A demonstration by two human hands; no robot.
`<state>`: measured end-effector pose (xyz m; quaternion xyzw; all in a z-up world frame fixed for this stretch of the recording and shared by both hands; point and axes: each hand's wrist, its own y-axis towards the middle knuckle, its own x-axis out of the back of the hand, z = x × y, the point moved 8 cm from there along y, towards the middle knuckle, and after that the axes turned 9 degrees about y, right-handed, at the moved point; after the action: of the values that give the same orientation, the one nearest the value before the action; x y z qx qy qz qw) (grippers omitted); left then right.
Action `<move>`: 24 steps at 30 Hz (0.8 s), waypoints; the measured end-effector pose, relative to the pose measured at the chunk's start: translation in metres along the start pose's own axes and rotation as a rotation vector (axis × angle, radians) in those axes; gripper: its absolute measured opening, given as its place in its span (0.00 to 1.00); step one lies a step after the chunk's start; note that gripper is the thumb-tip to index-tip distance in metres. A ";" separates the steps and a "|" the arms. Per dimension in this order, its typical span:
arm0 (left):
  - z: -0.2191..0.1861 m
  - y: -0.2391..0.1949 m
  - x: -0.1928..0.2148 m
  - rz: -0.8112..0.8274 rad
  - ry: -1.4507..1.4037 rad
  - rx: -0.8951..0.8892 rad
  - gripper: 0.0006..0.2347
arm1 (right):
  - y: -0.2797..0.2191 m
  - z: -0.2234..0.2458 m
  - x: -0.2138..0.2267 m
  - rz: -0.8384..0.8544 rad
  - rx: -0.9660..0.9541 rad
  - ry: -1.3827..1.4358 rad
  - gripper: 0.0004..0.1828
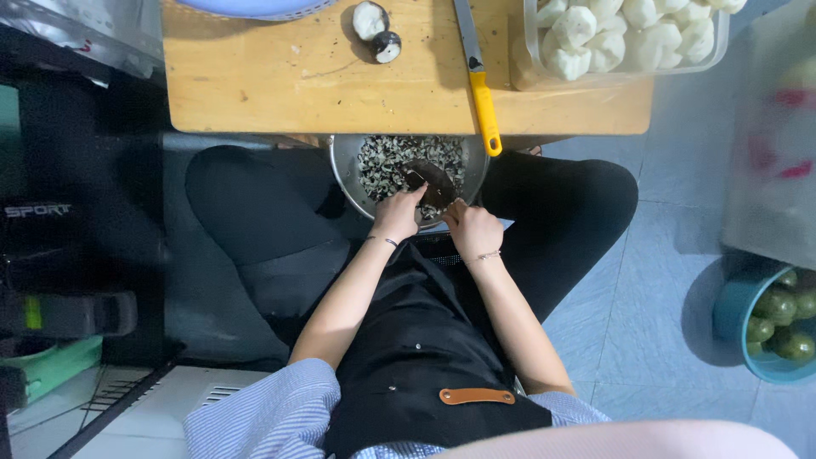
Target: The person sits cross-legged on the floor and peels small white round vegetables using a small knife and a curved peeler. The person scrapes the peeled skins into a metal bowl placed between their legs.
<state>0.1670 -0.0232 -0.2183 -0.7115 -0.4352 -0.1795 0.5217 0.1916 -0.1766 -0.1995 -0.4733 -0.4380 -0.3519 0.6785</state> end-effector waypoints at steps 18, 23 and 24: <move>0.004 0.000 -0.006 -0.011 0.032 0.056 0.34 | -0.006 0.012 0.015 -0.030 0.061 0.006 0.22; 0.035 0.015 -0.023 -0.054 0.054 0.200 0.33 | -0.003 0.004 0.005 -0.043 0.042 0.009 0.21; 0.045 0.019 -0.029 -0.055 0.069 0.262 0.34 | -0.001 0.001 0.005 -0.049 0.038 -0.010 0.21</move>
<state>0.1575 0.0033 -0.2678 -0.6186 -0.4560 -0.1596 0.6197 0.1919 -0.1764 -0.1947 -0.4513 -0.4591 -0.3576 0.6765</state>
